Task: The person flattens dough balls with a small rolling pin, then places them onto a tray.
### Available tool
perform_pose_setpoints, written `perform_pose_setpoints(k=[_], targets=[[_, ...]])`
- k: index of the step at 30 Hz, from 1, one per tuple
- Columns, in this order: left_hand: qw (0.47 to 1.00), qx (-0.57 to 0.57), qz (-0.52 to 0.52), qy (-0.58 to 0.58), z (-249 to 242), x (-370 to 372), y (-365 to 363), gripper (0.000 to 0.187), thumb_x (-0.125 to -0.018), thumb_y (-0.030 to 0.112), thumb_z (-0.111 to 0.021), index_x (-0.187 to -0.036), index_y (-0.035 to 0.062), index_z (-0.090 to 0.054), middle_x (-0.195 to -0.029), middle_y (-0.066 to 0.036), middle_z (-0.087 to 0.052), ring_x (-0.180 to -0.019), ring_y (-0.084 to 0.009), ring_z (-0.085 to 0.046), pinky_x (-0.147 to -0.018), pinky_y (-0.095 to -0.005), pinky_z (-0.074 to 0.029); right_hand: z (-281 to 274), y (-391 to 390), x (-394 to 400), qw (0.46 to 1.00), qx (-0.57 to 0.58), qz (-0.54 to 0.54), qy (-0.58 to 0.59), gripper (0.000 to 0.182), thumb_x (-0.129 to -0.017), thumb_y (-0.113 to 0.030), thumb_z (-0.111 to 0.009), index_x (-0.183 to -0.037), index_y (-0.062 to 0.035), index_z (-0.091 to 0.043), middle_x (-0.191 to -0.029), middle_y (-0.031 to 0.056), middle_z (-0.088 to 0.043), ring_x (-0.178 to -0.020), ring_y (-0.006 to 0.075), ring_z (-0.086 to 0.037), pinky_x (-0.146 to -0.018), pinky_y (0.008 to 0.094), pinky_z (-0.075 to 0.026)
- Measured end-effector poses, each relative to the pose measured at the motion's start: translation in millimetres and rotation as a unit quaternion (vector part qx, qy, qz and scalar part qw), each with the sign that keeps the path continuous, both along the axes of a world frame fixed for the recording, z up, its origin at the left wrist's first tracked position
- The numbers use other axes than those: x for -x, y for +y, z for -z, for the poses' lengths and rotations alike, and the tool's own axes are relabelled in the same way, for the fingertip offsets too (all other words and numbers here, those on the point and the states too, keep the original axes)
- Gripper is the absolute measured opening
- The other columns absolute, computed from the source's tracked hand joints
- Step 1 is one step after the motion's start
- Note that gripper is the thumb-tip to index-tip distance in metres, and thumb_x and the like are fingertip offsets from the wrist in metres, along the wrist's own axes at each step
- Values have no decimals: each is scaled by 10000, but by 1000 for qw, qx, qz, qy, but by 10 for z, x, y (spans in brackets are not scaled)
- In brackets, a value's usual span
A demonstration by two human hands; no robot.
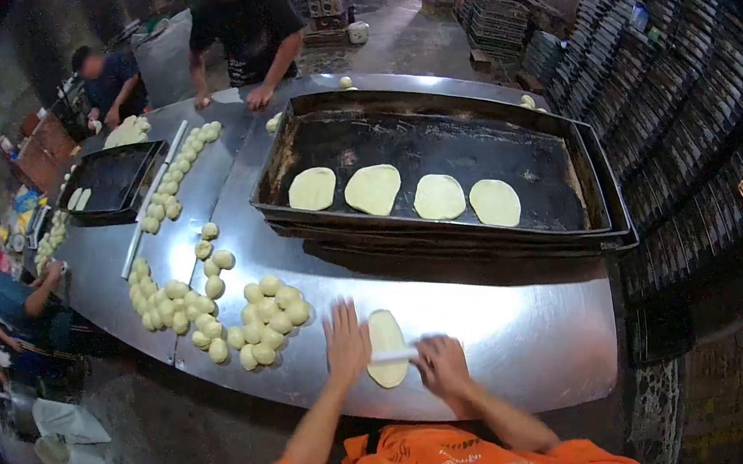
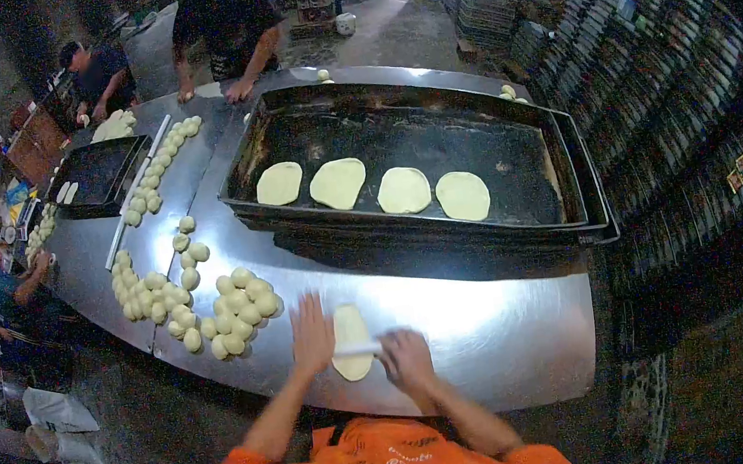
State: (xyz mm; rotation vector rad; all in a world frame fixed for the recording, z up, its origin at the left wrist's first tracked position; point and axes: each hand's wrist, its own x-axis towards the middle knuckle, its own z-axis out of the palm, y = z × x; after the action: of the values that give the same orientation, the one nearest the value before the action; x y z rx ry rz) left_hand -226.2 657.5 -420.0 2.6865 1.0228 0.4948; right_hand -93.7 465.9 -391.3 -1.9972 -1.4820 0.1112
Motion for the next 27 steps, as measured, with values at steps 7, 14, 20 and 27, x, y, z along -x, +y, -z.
perform_pose_setpoints(k=[7, 14, 20, 27], targets=[[996, 81, -16, -38, -112, 734, -1046, 502, -1027, 235, -367, -1426, -61, -441, -1509, -258, -400, -1436, -384, -338, -1174, -576, -199, 47, -484, 152, 994, 84, -66, 4, 349, -854, -180, -726, -1198, -161, -670, -1108, 48, -622, -1069, 260, -551, -913, 440, -411], [992, -42, -109, -38, 8, -192, 70, 503, -1018, 246, -384, -1420, -47, -452, -1541, -215, -378, -1454, -352, -312, -1196, -561, -151, 93, 751, -395, 998, -9, 46, -50, 212, -937, -233, -540, -1038, -119, -688, -1069, 87, -642, -1022, 299, -566, -863, 460, -411], [992, -2, -125, -35, -9, -653, 879, 485, -1016, 229, -386, -1364, -95, -477, -1512, -270, -382, -1442, -374, -312, -1196, -569, -148, 176, 1477, -940, 992, -49, -115, -31, 177, -911, -257, -573, -869, -100, -644, -835, 92, -620, -820, 322, -591, -700, 450, -493], [991, -84, -102, -33, 193, -703, 992, 467, -1007, 237, -408, -1293, -112, -528, -1395, -297, -499, -1381, -403, -382, -1185, -555, -183, -109, 1037, -618, 991, 59, -68, -94, 252, -881, -301, -667, -983, -71, -650, -1015, 146, -596, -998, 326, -556, -866, 453, -443]])
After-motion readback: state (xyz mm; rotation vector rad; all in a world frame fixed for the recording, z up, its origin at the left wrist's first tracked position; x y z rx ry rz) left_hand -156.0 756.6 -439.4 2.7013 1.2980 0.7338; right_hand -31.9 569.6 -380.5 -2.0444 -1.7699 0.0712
